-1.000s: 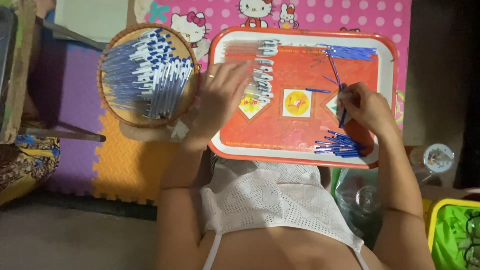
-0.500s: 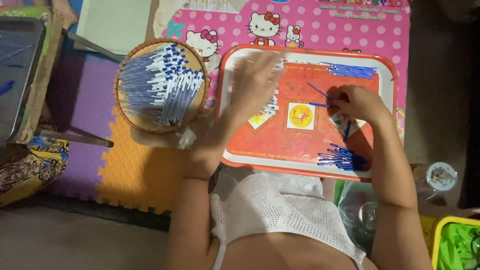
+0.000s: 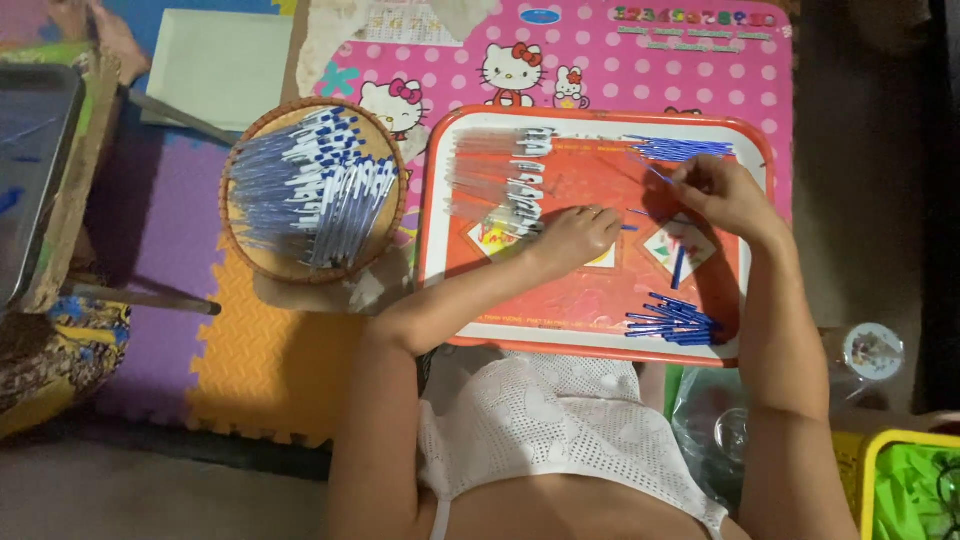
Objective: Assembling pens by inserting ink refills into barrels and attaching caps.
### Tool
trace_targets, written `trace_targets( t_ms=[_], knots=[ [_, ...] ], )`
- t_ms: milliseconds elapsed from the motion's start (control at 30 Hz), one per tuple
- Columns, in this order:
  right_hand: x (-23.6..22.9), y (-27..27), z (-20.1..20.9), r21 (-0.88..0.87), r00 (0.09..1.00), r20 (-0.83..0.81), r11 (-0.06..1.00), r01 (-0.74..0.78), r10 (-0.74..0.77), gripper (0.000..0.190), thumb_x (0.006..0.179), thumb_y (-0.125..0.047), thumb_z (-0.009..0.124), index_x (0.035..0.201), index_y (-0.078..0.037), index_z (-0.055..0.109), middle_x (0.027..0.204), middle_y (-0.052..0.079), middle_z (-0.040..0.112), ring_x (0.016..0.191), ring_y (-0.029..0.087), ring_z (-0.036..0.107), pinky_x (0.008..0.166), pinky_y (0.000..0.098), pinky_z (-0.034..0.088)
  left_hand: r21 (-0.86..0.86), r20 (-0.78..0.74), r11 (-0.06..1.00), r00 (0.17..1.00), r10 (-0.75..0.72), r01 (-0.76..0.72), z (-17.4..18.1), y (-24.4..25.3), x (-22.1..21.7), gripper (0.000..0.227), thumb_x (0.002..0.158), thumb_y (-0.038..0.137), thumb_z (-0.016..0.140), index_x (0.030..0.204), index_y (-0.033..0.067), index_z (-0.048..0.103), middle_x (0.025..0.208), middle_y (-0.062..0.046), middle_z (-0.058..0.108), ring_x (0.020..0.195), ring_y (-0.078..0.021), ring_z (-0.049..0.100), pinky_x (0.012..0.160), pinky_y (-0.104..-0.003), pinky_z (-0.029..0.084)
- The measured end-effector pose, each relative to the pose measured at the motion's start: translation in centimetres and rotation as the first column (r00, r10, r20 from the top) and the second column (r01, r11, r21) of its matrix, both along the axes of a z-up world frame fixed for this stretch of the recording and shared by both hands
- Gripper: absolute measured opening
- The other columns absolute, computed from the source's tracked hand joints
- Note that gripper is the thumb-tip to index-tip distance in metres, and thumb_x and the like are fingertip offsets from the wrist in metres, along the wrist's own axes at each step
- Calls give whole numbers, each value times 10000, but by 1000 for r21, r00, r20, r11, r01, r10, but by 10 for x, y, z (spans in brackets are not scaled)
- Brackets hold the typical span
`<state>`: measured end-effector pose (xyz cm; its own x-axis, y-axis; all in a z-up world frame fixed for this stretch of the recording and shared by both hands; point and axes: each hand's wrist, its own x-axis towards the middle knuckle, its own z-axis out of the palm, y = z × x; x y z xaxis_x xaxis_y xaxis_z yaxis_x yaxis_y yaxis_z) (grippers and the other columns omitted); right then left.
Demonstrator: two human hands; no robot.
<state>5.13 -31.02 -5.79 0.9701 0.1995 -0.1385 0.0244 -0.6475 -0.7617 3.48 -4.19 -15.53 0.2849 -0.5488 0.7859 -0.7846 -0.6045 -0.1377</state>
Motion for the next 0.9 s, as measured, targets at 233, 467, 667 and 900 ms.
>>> trace_targets(
  t_ms=[233,467,667,900],
  knots=[
    [4,14,47,500,965,235,866,-15,-119,159,1087,118,644,1185,1,686,1045,101,678,905,165,634,881,267,575,10,-534,980,829,-164,200,35,32,-16,131,858,48,619,979,54,669,1008,-118,604,935,-318,648,825,-458,556],
    [7,-10,32,963,958,-88,222,152,-273,252,1028,-46,736,1273,-105,731,1012,30,744,800,95,677,784,241,551,-84,-669,994,735,-105,65,83,69,13,167,949,100,560,950,51,719,853,-112,652,719,-284,610,651,-462,496],
    [3,-18,39,997,952,-64,21,74,-300,160,1055,-337,788,1140,-204,769,940,-70,729,848,29,668,821,205,524,-75,-572,963,803,170,-257,77,85,49,33,903,117,743,920,89,736,920,-68,635,910,-275,575,858,-427,488],
    [8,-2,39,991,934,-96,56,122,-343,183,1063,-313,708,1067,-130,717,946,20,751,709,72,666,633,200,550,135,-639,942,700,319,-306,34,60,58,83,873,188,738,864,108,753,962,-110,632,974,-333,528,895,-491,396]
  ],
)
